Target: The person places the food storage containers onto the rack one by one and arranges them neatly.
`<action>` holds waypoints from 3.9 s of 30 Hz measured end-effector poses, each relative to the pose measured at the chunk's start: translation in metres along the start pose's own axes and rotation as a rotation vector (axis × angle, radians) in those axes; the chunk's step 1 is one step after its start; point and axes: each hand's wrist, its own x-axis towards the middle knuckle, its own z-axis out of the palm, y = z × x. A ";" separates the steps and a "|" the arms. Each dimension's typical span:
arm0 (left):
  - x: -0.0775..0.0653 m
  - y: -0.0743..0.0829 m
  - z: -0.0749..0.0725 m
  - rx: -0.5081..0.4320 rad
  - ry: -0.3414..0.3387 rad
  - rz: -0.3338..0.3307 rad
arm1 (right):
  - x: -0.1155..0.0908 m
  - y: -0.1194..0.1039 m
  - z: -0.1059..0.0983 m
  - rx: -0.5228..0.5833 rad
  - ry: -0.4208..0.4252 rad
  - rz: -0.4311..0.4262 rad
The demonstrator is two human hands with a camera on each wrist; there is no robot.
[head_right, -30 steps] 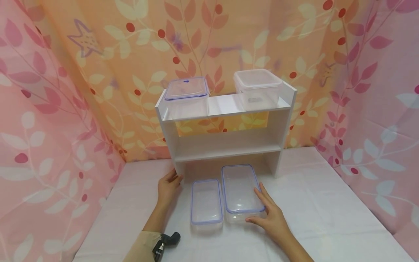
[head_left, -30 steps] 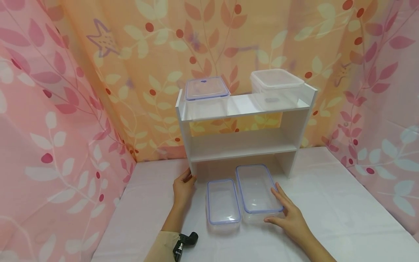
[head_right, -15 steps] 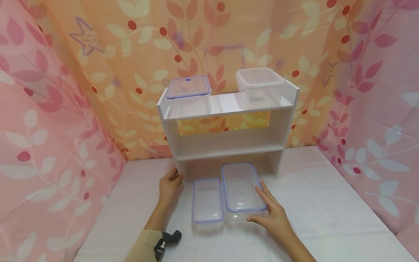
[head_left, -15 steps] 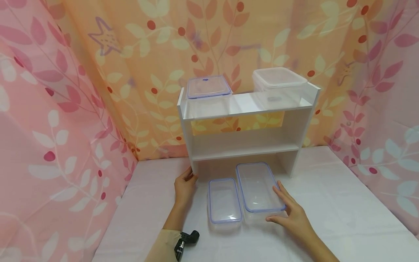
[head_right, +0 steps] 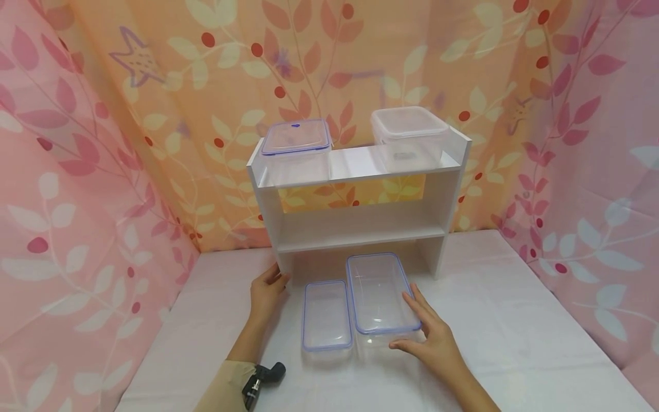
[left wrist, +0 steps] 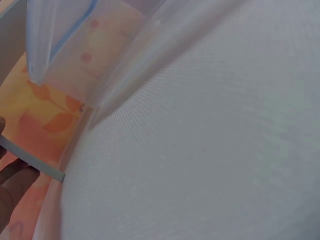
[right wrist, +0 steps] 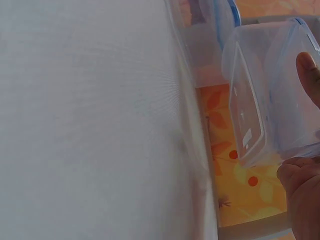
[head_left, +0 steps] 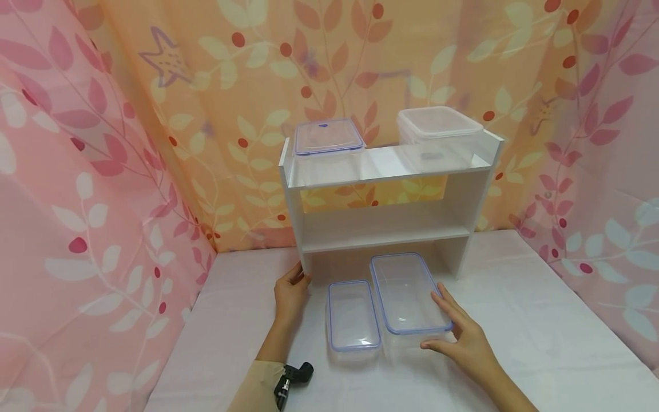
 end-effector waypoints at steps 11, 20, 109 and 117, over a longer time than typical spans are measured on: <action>0.001 -0.004 0.000 -0.028 0.006 -0.009 | 0.000 -0.014 -0.005 -0.011 -0.007 -0.002; 0.001 -0.002 0.001 -0.034 0.007 -0.014 | 0.003 -0.027 -0.007 0.010 -0.010 -0.032; 0.016 -0.042 0.003 0.010 0.048 -0.040 | 0.190 -0.091 0.056 0.026 0.014 0.056; 0.015 -0.041 0.005 0.004 0.068 -0.033 | 0.202 -0.085 0.070 0.009 0.039 0.084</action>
